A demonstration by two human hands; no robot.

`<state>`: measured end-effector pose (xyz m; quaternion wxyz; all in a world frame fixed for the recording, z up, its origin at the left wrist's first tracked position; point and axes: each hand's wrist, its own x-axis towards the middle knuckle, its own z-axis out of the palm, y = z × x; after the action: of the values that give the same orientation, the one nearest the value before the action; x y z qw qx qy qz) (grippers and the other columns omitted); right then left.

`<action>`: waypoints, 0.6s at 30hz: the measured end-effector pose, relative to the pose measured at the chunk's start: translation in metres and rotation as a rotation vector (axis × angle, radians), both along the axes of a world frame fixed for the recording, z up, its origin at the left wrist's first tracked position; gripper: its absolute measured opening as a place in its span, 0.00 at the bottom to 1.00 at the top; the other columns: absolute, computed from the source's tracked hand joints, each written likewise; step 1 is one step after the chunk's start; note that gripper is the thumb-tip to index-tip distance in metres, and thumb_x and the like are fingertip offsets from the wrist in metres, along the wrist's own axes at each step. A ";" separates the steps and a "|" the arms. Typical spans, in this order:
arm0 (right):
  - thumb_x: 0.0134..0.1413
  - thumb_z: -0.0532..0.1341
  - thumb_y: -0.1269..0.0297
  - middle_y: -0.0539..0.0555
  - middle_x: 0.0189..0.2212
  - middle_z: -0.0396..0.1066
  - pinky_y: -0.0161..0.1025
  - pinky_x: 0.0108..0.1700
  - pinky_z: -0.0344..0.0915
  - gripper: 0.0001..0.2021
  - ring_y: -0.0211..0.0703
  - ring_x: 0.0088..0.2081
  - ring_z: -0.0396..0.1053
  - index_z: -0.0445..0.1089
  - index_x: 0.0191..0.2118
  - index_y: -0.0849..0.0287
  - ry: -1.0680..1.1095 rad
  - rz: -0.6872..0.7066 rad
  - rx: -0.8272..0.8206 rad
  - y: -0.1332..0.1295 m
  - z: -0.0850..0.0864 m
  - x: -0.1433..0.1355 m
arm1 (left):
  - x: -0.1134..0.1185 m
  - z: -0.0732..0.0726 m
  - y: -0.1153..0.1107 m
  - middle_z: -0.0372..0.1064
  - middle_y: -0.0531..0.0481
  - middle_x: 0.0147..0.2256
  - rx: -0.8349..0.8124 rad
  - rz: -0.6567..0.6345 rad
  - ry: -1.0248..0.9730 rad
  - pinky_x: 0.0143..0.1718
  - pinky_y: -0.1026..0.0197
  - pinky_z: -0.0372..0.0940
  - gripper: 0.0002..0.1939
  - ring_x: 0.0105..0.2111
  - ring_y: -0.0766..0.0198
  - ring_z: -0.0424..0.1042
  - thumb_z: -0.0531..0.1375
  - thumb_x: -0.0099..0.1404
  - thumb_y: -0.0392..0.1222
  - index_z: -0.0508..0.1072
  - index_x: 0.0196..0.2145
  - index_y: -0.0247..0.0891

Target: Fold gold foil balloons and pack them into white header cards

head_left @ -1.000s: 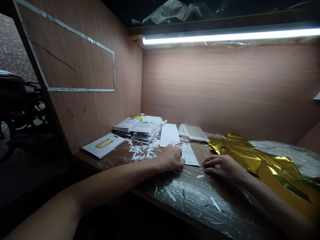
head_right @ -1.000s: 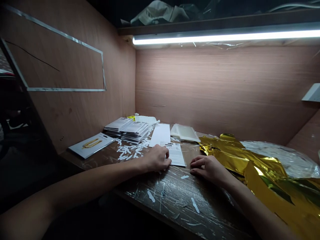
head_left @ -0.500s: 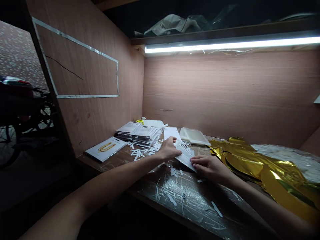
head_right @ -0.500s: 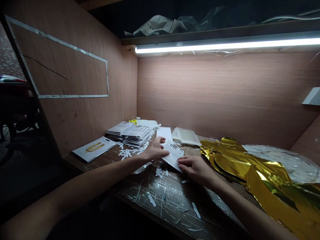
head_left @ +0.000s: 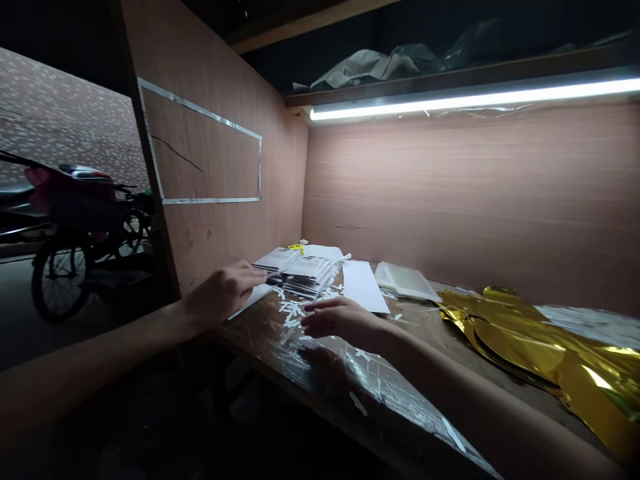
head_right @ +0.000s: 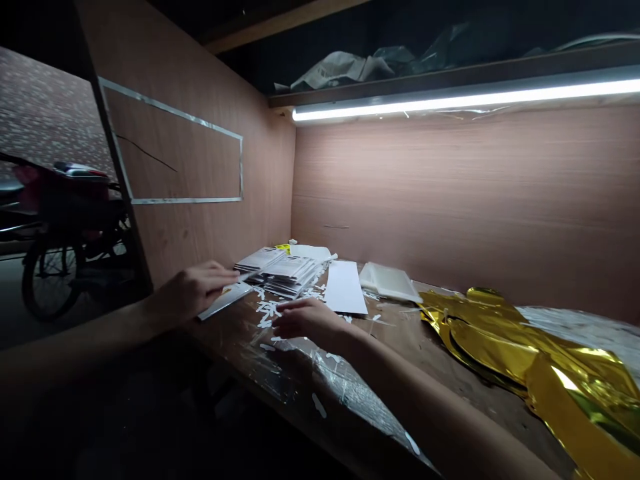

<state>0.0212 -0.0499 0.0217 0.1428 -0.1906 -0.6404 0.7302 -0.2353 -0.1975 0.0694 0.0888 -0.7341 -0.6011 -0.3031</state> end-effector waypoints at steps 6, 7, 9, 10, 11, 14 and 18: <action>0.60 0.55 0.80 0.63 0.33 0.75 0.37 0.39 0.76 0.09 0.44 0.34 0.78 0.70 0.43 0.71 -0.061 -0.082 -0.287 -0.006 0.001 -0.123 | -0.041 -0.041 0.002 0.77 0.49 0.53 -0.250 0.098 -0.080 0.62 0.54 0.60 0.19 0.58 0.51 0.70 0.60 0.64 0.48 0.81 0.51 0.47; 0.60 0.54 0.80 0.62 0.34 0.75 0.37 0.38 0.76 0.10 0.43 0.34 0.77 0.69 0.44 0.71 -0.059 -0.082 -0.297 -0.005 -0.001 -0.134 | -0.046 -0.042 0.002 0.77 0.48 0.54 -0.269 0.128 -0.077 0.62 0.54 0.59 0.21 0.59 0.50 0.70 0.62 0.63 0.49 0.80 0.52 0.46; 0.61 0.53 0.80 0.61 0.34 0.74 0.36 0.38 0.76 0.11 0.42 0.33 0.76 0.67 0.46 0.70 -0.053 -0.110 -0.320 -0.004 -0.006 -0.151 | -0.056 -0.042 0.004 0.76 0.47 0.55 -0.310 0.189 -0.057 0.62 0.54 0.58 0.24 0.61 0.48 0.68 0.65 0.59 0.52 0.80 0.52 0.45; 0.61 0.53 0.80 0.61 0.35 0.73 0.36 0.38 0.76 0.11 0.41 0.33 0.76 0.67 0.47 0.70 -0.046 -0.131 -0.329 -0.004 -0.008 -0.156 | -0.059 -0.043 0.004 0.76 0.47 0.55 -0.325 0.221 -0.047 0.62 0.54 0.58 0.26 0.61 0.47 0.68 0.66 0.57 0.55 0.81 0.52 0.45; 0.61 0.53 0.80 0.61 0.35 0.73 0.35 0.39 0.76 0.11 0.41 0.33 0.76 0.66 0.47 0.70 -0.036 -0.153 -0.334 -0.003 -0.010 -0.159 | -0.062 -0.043 0.005 0.75 0.46 0.56 -0.334 0.258 -0.041 0.62 0.54 0.58 0.28 0.61 0.46 0.68 0.67 0.55 0.57 0.81 0.51 0.45; 0.60 0.54 0.81 0.60 0.34 0.72 0.35 0.42 0.76 0.10 0.41 0.35 0.76 0.67 0.45 0.70 0.002 -0.191 -0.342 -0.003 -0.013 -0.162 | -0.064 -0.042 0.006 0.73 0.43 0.58 -0.342 0.317 -0.014 0.60 0.55 0.60 0.37 0.60 0.43 0.68 0.70 0.49 0.61 0.79 0.55 0.44; 0.56 0.56 0.85 0.58 0.32 0.72 0.36 0.44 0.77 0.11 0.41 0.35 0.77 0.67 0.42 0.69 0.055 -0.191 -0.340 -0.007 -0.009 -0.160 | -0.063 -0.037 0.003 0.80 0.45 0.47 -0.361 0.298 0.070 0.45 0.60 0.66 0.33 0.45 0.49 0.78 0.65 0.57 0.56 0.76 0.59 0.45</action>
<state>-0.1383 -0.0566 0.0130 0.1947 -0.2518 -0.4825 0.8160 -0.2985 -0.1948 0.0320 0.0203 -0.6513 -0.7438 -0.1486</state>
